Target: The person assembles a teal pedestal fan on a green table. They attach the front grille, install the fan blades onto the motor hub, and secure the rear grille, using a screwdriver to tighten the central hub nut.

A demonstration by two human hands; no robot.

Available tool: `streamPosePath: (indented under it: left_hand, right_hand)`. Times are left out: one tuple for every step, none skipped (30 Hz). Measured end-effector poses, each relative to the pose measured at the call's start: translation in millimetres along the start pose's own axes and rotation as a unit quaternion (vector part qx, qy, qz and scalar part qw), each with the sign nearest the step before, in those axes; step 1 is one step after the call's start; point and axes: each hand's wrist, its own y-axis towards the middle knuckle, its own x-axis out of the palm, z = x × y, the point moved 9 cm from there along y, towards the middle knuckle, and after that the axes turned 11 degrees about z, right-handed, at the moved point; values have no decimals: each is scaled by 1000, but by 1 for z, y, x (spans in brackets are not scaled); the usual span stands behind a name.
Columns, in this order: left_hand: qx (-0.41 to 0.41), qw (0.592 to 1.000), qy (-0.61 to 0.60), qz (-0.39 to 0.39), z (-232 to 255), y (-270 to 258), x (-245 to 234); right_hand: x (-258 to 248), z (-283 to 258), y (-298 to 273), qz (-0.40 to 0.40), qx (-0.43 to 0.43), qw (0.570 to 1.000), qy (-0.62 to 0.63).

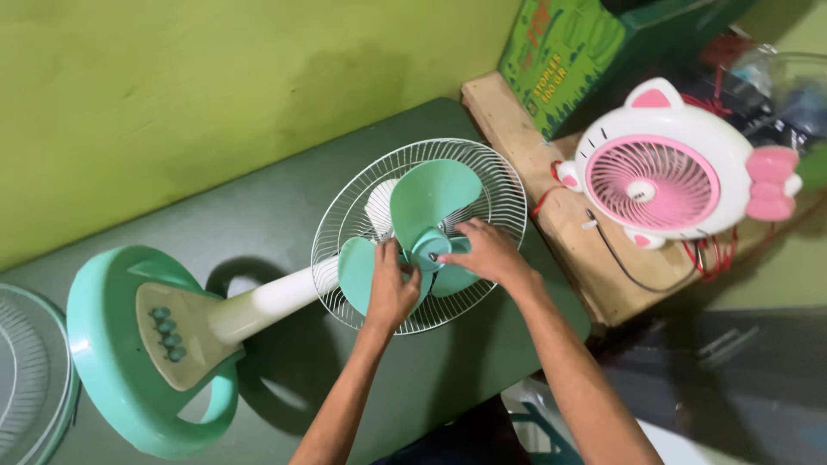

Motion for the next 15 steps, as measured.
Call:
streamPosePath:
  left_hand:
    - [8,1000,12,7,6,-1,1]
    - [15,1000,24,14,11,-1,1]
    - [-1,999,39,13,11,-1,4]
    - [-17,998,54,11,11,0,6]
    - [-32,997,66,12,11,1,8]
    - [-30,998,57,28,14,2,7]
    - [-28,998,47,43,16,1,6]
    - [-25,997,39,57,18,-1,6]
    - [-34,997,36,65,16,-3,6]
    - [-43,996,33,72,14,-6,7]
    - [-53,995,31,78,12,-9,8]
    - [-50,994,34,95,11,-12,7]
    - [-47,992,36,107,11,-14,8]
    - [-44,991,39,120,11,-16,10]
    - [-56,989,48,128,7,-17,13]
  right_hand:
    - [0,-4,5,-14,-27,999,26]
    - [0,-9,8,-28,-54,997,51]
    - [0,-15,11,-45,-81,993,76]
    - [3,-13,13,-78,-75,991,74]
    - [5,-13,15,-111,-72,989,70]
    - [8,-12,18,-144,-69,985,64]
    - [4,-18,21,-141,-93,982,88]
    - [1,-22,23,-138,-116,977,111]
    - [-1,-26,23,-135,-137,972,136]
    - [0,-26,25,-137,-142,971,136]
    - [1,-26,25,-139,-147,970,136]
    - [3,-26,26,-141,-152,969,136]
    - [2,-27,27,-138,-166,965,148]
    - [1,-28,28,-136,-180,961,161]
    - [2,-29,27,-133,-194,956,172]
